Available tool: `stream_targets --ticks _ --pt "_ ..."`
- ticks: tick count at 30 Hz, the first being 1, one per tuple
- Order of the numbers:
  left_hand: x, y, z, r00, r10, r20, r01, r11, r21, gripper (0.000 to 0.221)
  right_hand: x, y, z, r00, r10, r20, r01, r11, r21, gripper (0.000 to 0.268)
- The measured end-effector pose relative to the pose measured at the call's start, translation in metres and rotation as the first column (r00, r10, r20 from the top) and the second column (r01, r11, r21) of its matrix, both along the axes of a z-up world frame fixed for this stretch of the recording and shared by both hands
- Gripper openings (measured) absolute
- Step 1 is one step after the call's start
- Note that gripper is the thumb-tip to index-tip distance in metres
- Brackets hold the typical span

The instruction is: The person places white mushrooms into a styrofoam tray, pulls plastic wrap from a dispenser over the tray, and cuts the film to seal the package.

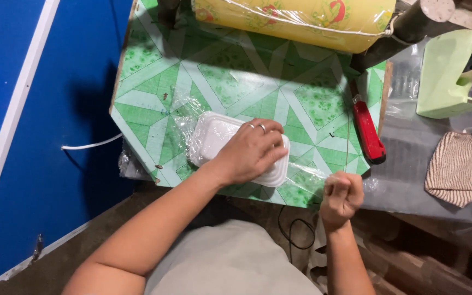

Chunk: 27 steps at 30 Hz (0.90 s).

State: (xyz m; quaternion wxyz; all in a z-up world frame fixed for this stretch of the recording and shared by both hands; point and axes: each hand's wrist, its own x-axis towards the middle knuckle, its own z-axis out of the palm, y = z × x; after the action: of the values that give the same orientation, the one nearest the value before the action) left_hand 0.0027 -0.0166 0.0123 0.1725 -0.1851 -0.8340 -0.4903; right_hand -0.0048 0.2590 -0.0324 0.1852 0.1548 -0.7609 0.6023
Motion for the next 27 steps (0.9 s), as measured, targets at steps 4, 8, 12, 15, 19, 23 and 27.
stream_targets --ticks 4,8,12,15,19,23,27 --pt "0.002 0.002 0.0 0.997 -0.034 0.076 0.043 0.992 -0.117 0.032 0.0 0.002 0.004 0.995 0.036 -0.098 -0.04 0.998 -0.043 0.044" --pt "0.0 0.002 -0.005 0.998 0.055 0.029 -0.052 0.996 -0.074 0.032 -0.008 0.003 0.0 0.996 -0.034 -0.088 0.049 0.982 0.18 0.04" --pt "-0.003 0.021 -0.018 0.979 0.203 -0.011 -0.201 0.965 -0.169 0.029 -0.011 -0.003 0.007 0.994 -0.086 -0.062 0.106 0.848 0.52 0.029" --pt "-0.002 0.033 -0.018 0.931 0.347 -0.108 -0.361 0.847 -0.391 0.017 -0.009 -0.009 0.007 0.994 -0.1 -0.047 0.103 0.682 0.724 0.029" --pt "-0.006 0.035 -0.019 0.913 0.399 -0.089 -0.399 0.823 -0.405 0.009 -0.009 -0.007 0.012 0.985 -0.149 -0.088 0.158 0.563 0.811 0.031" --pt "-0.007 0.02 -0.022 0.973 0.184 0.138 -0.182 0.983 -0.023 0.039 -0.014 0.018 0.011 0.989 -0.12 -0.089 0.141 0.562 0.815 0.021" --pt "0.024 -0.06 0.047 0.976 0.117 0.184 -0.202 0.803 0.561 0.027 -0.012 0.001 0.054 0.949 -0.241 0.203 -0.007 0.629 0.778 0.015"
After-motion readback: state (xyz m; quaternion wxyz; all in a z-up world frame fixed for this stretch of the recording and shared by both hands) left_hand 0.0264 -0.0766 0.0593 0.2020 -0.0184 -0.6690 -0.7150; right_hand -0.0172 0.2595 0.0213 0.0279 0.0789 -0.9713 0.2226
